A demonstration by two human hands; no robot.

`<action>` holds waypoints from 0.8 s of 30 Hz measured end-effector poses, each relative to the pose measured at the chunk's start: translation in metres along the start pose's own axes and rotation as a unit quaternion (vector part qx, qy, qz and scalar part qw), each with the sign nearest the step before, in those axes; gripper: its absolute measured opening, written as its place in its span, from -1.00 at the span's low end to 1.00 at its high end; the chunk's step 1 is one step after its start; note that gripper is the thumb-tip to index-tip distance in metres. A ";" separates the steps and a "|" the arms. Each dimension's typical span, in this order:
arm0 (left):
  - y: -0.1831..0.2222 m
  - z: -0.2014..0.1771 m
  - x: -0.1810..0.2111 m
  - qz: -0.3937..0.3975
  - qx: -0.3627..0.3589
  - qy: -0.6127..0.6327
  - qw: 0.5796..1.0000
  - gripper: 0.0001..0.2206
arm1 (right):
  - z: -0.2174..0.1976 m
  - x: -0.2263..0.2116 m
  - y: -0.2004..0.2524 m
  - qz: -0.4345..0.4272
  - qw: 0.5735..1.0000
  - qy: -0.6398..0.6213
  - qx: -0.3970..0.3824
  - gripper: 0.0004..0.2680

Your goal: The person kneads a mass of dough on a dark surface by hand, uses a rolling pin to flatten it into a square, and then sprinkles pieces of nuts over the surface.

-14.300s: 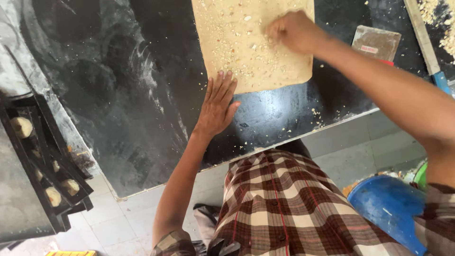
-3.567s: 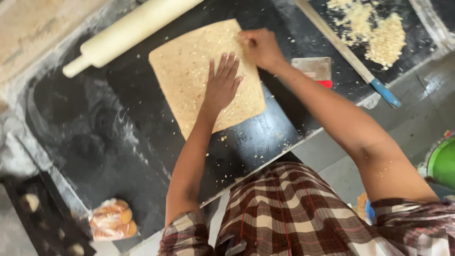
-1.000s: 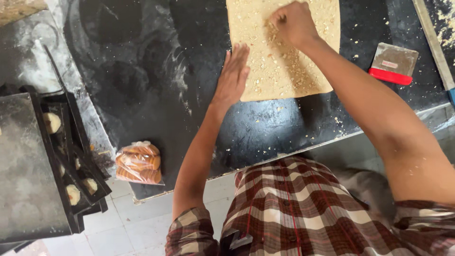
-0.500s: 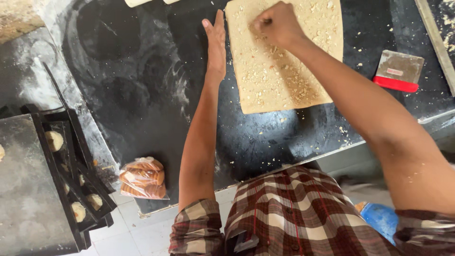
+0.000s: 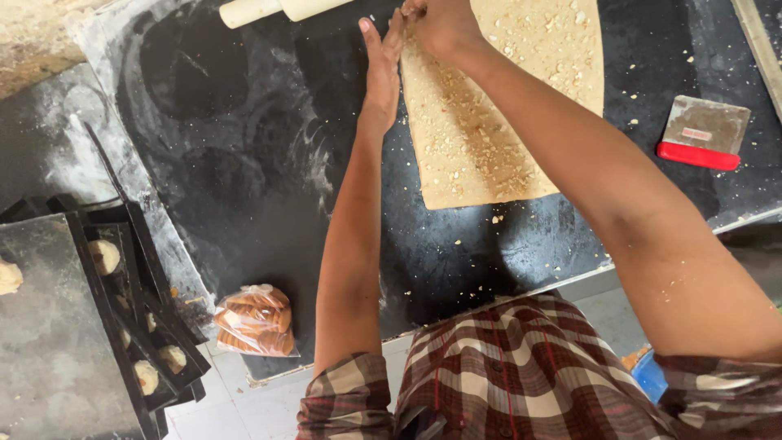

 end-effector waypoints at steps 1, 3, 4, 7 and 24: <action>0.000 -0.002 0.001 0.009 0.001 -0.010 1.000 -0.03 | -0.003 0.006 0.001 0.026 0.999 0.019 -0.036 -0.88; -0.001 -0.002 0.003 0.019 0.000 -0.019 1.000 -0.04 | -0.012 0.012 0.004 0.052 0.995 0.040 -0.071 -0.86; -0.002 -0.003 0.004 0.008 0.017 -0.071 0.997 -0.05 | -0.022 0.011 0.005 0.034 0.998 0.028 -0.052 -0.88; 0.011 0.009 0.012 0.012 0.031 -0.247 0.968 -0.12 | -0.059 0.009 0.024 -0.007 0.998 0.054 -0.026 -0.90; 0.111 0.090 0.045 0.130 -0.004 -0.603 0.787 -0.46 | -0.120 0.123 0.014 0.032 0.990 0.099 -0.094 -0.88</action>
Point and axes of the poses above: each hand's wrist, its own y-axis away from the middle knuckle, its own z-axis out of the palm, x = y × z, the point moved 6 cm from there along -y, towards the middle knuckle, and after that the axes turned 6 degrees about -y, right-handed, at the moved point
